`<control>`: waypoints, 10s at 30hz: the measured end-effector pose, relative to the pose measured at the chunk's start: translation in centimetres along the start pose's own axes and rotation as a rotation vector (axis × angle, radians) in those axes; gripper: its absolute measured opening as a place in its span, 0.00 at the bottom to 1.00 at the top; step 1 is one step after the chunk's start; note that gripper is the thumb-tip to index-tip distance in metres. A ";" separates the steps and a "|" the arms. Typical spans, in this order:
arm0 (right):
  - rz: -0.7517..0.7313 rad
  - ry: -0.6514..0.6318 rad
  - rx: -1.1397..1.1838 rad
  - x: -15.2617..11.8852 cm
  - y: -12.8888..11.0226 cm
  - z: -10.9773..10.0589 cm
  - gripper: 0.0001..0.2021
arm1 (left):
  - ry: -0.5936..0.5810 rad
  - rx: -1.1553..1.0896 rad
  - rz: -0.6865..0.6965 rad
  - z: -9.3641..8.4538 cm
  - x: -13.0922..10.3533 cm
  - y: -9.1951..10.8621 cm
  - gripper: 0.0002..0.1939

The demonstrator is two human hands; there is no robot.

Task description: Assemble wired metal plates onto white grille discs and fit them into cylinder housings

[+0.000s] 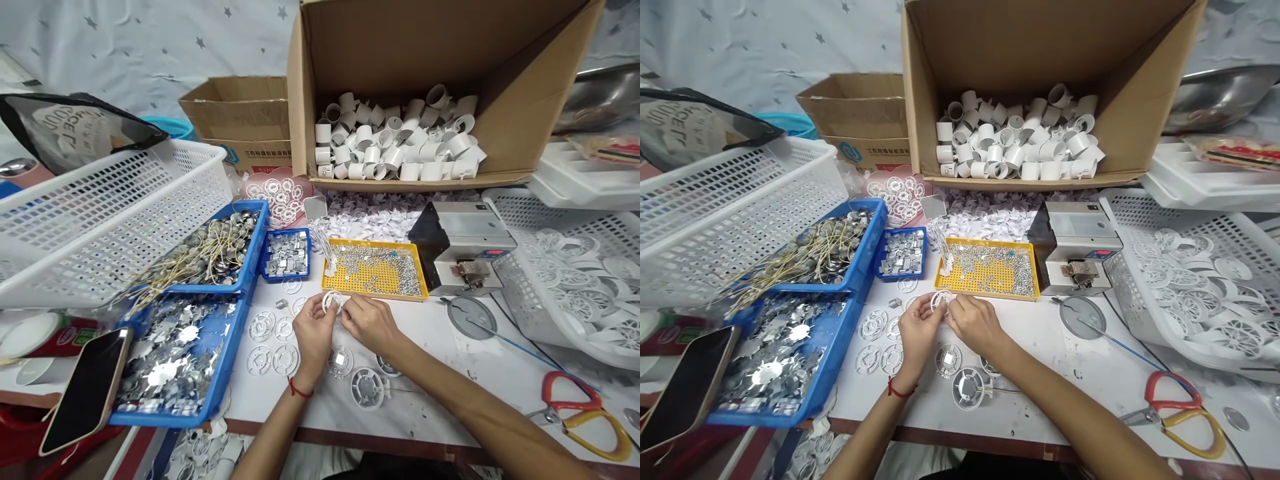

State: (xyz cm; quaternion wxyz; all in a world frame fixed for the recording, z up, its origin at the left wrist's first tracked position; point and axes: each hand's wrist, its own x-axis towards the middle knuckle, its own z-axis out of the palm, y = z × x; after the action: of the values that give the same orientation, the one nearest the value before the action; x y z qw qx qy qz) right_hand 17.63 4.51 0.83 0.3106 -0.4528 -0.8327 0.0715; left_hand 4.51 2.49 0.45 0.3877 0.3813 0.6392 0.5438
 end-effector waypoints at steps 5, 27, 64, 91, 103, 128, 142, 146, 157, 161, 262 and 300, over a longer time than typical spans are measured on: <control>0.099 -0.086 0.021 -0.2 -0.2 0.0 0.12 | -0.054 0.326 0.210 -0.6 -0.4 -0.4 0.10; 0.577 -0.088 0.917 4.8 2.4 -5.0 0.14 | -0.356 0.258 0.417 -0.6 -0.1 3.3 0.04; 0.265 -0.429 0.439 -8.1 -2.6 -11.0 0.06 | -0.418 -0.046 0.177 -4.6 -8.4 7.6 0.14; 0.277 -0.127 0.099 -9.6 -3.4 -7.2 0.06 | -0.403 0.179 0.187 -5.3 -7.9 5.1 0.14; 0.309 -0.271 -0.070 -9.2 -4.1 -9.0 0.08 | -0.506 0.212 0.148 -5.1 -8.9 4.6 0.14; -0.123 -0.565 0.146 -4.6 -2.0 -8.4 0.03 | -0.460 0.455 0.188 -4.8 -8.3 5.7 0.14; 0.123 -0.196 -0.153 -14.6 -1.0 -7.6 0.07 | -0.590 0.426 0.127 -3.3 -8.5 4.9 0.14; 0.096 -0.072 -0.116 -15.0 -0.9 -5.8 0.07 | -0.572 0.466 0.125 -3.4 -8.3 5.5 0.14; 0.328 -0.090 0.169 -14.2 -1.2 -5.8 0.06 | -0.539 0.508 0.105 -4.2 -8.9 5.6 0.15; 0.413 -0.165 0.228 -13.5 -1.4 -6.1 0.04 | -0.535 0.503 0.114 -4.2 -8.9 5.7 0.14; 0.434 -0.288 0.177 -11.2 -4.7 -7.9 0.27 | -0.535 0.225 0.595 -3.0 -11.5 -5.6 0.25; 0.689 -0.265 0.289 11.7 3.3 2.6 0.06 | -0.262 0.117 0.061 -6.3 -2.1 0.2 0.17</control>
State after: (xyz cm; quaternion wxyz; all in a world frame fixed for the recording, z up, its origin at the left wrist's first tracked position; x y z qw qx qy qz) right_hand 13.86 16.18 2.72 0.2189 -0.6440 -0.6463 0.3459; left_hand -0.38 -1.92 1.54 0.4283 0.4901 0.6018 0.4628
